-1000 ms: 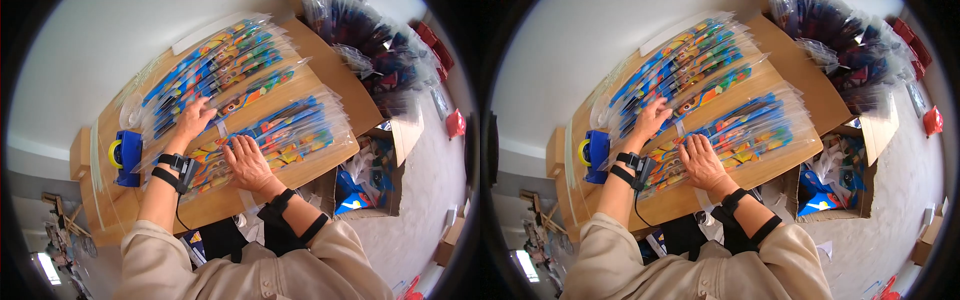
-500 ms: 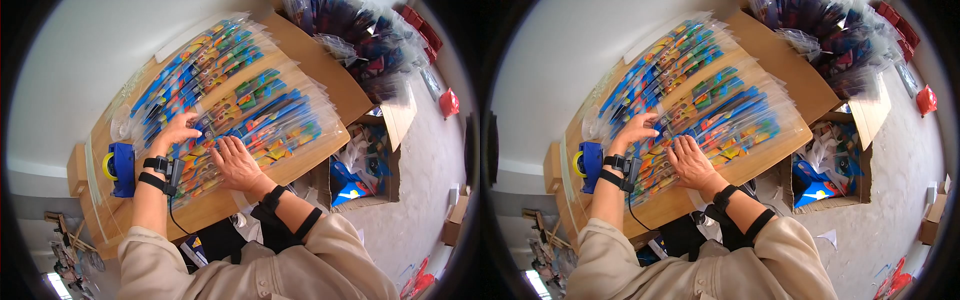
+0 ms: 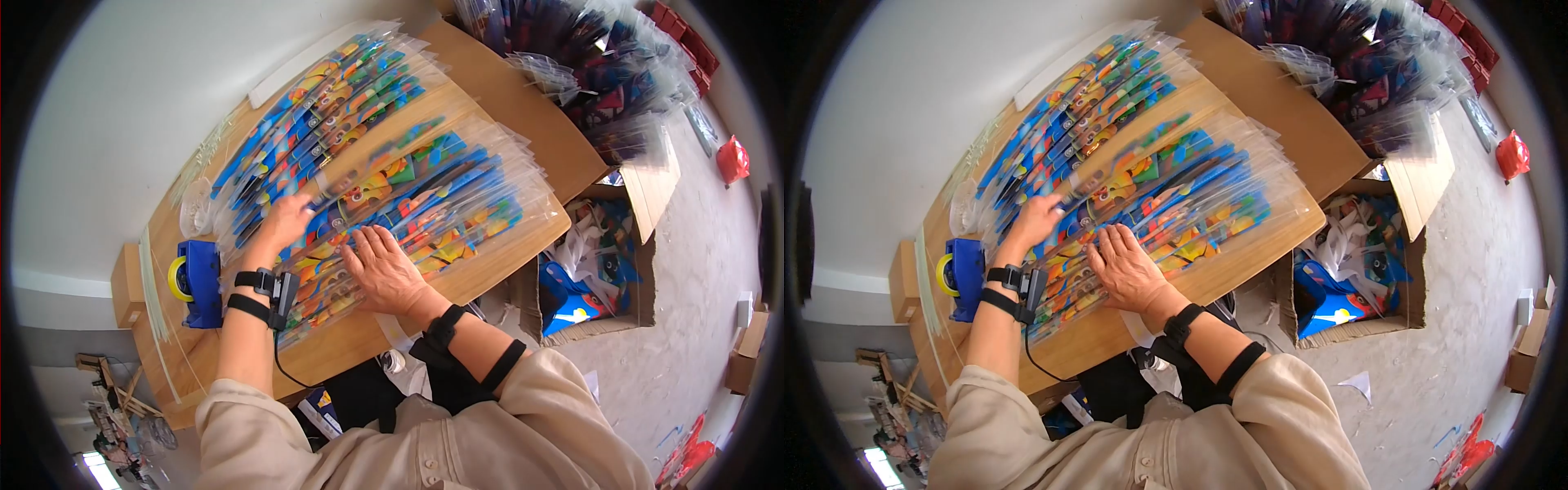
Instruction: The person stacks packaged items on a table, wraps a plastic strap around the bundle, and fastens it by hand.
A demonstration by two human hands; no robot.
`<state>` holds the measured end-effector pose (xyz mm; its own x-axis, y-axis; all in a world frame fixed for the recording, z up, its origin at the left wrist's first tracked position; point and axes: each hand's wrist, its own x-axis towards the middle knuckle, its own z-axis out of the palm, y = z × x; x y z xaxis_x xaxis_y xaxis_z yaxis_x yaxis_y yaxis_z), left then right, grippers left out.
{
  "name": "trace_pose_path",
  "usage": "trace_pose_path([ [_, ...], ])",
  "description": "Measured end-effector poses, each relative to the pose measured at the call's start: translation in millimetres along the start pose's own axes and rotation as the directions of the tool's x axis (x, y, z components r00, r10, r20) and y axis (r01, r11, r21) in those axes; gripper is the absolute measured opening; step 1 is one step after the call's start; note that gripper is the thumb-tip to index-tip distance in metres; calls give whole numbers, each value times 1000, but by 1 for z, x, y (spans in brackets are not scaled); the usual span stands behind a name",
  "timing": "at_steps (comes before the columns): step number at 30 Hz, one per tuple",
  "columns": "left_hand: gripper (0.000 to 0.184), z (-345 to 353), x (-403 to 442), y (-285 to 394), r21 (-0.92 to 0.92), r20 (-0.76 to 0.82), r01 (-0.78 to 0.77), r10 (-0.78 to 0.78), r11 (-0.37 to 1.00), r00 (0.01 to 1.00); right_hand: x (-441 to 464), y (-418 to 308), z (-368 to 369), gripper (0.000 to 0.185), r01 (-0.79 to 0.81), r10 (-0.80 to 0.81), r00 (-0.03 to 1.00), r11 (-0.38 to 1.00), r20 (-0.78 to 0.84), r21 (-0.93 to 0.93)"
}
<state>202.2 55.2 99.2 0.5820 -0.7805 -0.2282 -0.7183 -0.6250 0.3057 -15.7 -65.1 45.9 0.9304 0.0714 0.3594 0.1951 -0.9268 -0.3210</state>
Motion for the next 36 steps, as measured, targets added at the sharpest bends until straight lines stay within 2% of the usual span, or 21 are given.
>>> trace_pose_path([
  [1, 36, -1, -7, 8, 2, 0, -1, 1, 1000, 1000, 0, 0, -1, 93, 0, 0, 1000, 1000, 2, 5],
  [3, 57, 2, -22, 21, 124, -46, -197, 204, 972, 978, 0, 0, -2, 95, 2, -2, 1000, 1000, 4, -8],
  [6, 67, 8, -24, 26, 147, 11, -150, 150, 978, 989, 0, 0, -3, 96, 8, -8, 1000, 1000, 7, -19],
  [9, 62, 6, -19, 31, 239, 79, -93, 76, 967, 994, 0, -1, -4, 95, 10, -10, 1000, 1000, 8, -17],
  [13, 53, 11, -6, 28, 246, 18, -92, 90, 965, 996, 1, 0, -2, 94, 2, -2, 1000, 1000, 19, -16],
  [15, 44, 12, -1, 21, -94, -86, 36, -44, 995, 995, 0, 0, 0, 92, -1, 1, 1000, 1000, -2, -6],
  [16, 44, 13, 0, 19, -93, -86, 32, -40, 995, 996, 0, 0, 1, 91, -1, 1, 1000, 1000, -20, 7],
  [18, 38, 15, -3, 21, 12, -129, -134, 134, 991, 982, 0, 0, 2, 91, 3, -3, 1000, 1000, -16, 5],
  [21, 41, 7, -10, 35, 4, -70, -92, 92, 996, 993, 0, 0, -1, 92, 10, -10, 1000, 1000, 8, -20],
  [24, 44, 11, -13, 33, -37, -149, -135, 128, 990, 981, 0, 0, -1, 94, 16, -14, 999, 999, 33, -50],
  [28, 46, 14, -19, 34, -59, -100, -117, 111, 991, 989, 0, 0, 2, 93, 14, -14, 1000, 999, 3, -36],
  [32, 46, 34, -25, 29, -87, -120, -203, 192, 975, 974, 1, 0, 0, 92, 20, -21, 1000, 999, -13, -51],
  [34, 45, 36, -30, 33, -86, -144, -218, 205, 972, 968, 4, 0, -4, 91, 32, -33, 999, 999, -23, -26],
  [35, 44, 36, -32, 34, -132, -134, -216, 198, 967, 971, 5, -1, -7, 81, 37, -38, 999, 999, -35, -26],
  [36, 44, 35, -34, 36, -178, -124, -212, 192, 961, 974, 6, -1, -8, 81, 38, -39, 999, 999, -36, -28],
])
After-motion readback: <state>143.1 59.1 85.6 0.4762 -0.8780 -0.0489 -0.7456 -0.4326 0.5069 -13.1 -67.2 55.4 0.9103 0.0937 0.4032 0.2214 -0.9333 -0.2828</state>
